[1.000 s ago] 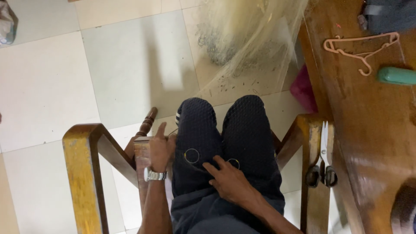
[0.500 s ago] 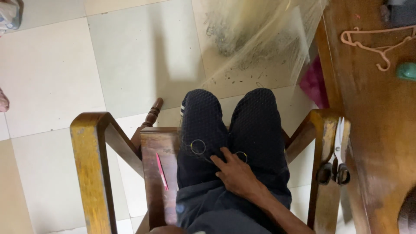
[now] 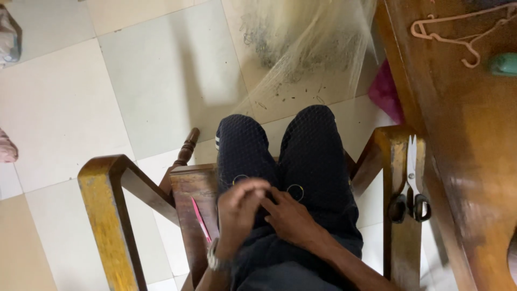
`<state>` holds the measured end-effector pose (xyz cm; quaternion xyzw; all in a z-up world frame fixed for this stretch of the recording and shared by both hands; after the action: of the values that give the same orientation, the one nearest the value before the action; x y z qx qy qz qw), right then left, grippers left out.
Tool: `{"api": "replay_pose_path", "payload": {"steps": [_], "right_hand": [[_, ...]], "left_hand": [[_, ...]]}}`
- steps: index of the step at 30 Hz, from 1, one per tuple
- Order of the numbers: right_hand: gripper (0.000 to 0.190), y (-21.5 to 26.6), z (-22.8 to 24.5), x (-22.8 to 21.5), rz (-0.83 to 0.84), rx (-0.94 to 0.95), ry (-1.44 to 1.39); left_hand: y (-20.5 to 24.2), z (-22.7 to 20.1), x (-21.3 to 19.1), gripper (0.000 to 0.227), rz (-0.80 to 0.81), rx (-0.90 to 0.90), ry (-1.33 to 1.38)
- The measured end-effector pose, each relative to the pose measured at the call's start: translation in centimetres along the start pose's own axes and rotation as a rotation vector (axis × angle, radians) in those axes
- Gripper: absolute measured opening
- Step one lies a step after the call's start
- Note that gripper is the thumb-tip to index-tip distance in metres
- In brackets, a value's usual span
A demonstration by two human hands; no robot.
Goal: Repairing a fishing net by cutting and weaving with tools
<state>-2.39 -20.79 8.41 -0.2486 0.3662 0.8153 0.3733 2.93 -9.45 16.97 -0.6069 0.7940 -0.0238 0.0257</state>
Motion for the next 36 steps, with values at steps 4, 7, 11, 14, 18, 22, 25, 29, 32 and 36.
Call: {"api": "replay_pose_path", "payload": {"steps": [4,7,11,14,18,22,25,29,32,36], "right_hand": [[0.053,0.1,1.0,-1.8,0.144,0.038,0.061],[0.054,1.5,0.8,-2.2,0.059,-0.014,0.172],[0.032,6.7,0.6,-5.4,-0.278,-0.178,0.152],[0.024,15.4,-1.8,-10.8,-0.639,0.153,-0.177],[0.016,21.5,-5.5,-15.5,-0.902,0.668,0.101],[0.018,20.8,-6.7,-14.8,-0.875,0.703,0.1],[0.038,19.2,-7.2,-13.0,-0.79,0.735,0.239],[0.05,18.2,-8.1,-11.2,-0.78,0.776,0.614],[0.058,18.2,-8.3,-10.8,-0.69,0.864,0.673],[0.052,18.9,-9.9,-12.1,-0.443,0.956,0.665]], "left_hand": [[-1.6,5.1,0.0,0.015,-0.1,-0.231,-0.013],[-0.9,9.2,0.6,0.023,0.002,-0.24,-0.184],[0.5,10.9,0.7,0.021,0.043,-0.194,-0.273],[0.3,10.8,0.5,0.02,0.031,-0.23,-0.273],[0.1,10.6,0.7,0.019,0.067,-0.282,-0.279],[-0.1,10.6,0.8,0.02,0.03,-0.327,-0.319],[0.1,10.7,0.8,0.018,0.004,-0.316,-0.318],[0.4,11.2,0.4,0.018,-0.022,-0.325,-0.285],[0.1,11.0,0.5,0.016,-0.014,-0.296,-0.292],[0.2,10.7,0.1,0.015,-0.068,-0.315,-0.224]]}}
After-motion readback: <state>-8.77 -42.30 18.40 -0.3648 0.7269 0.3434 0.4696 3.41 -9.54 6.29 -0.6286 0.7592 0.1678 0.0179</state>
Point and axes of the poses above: each hand's wrist, its own y-axis away from the middle knuckle, its own x-axis out of the palm, z = x × y, the point moved 3 cm from there along -y, towards the middle knuckle, and after that the axes turned 10 degrees about y, right-handed, at the moved point
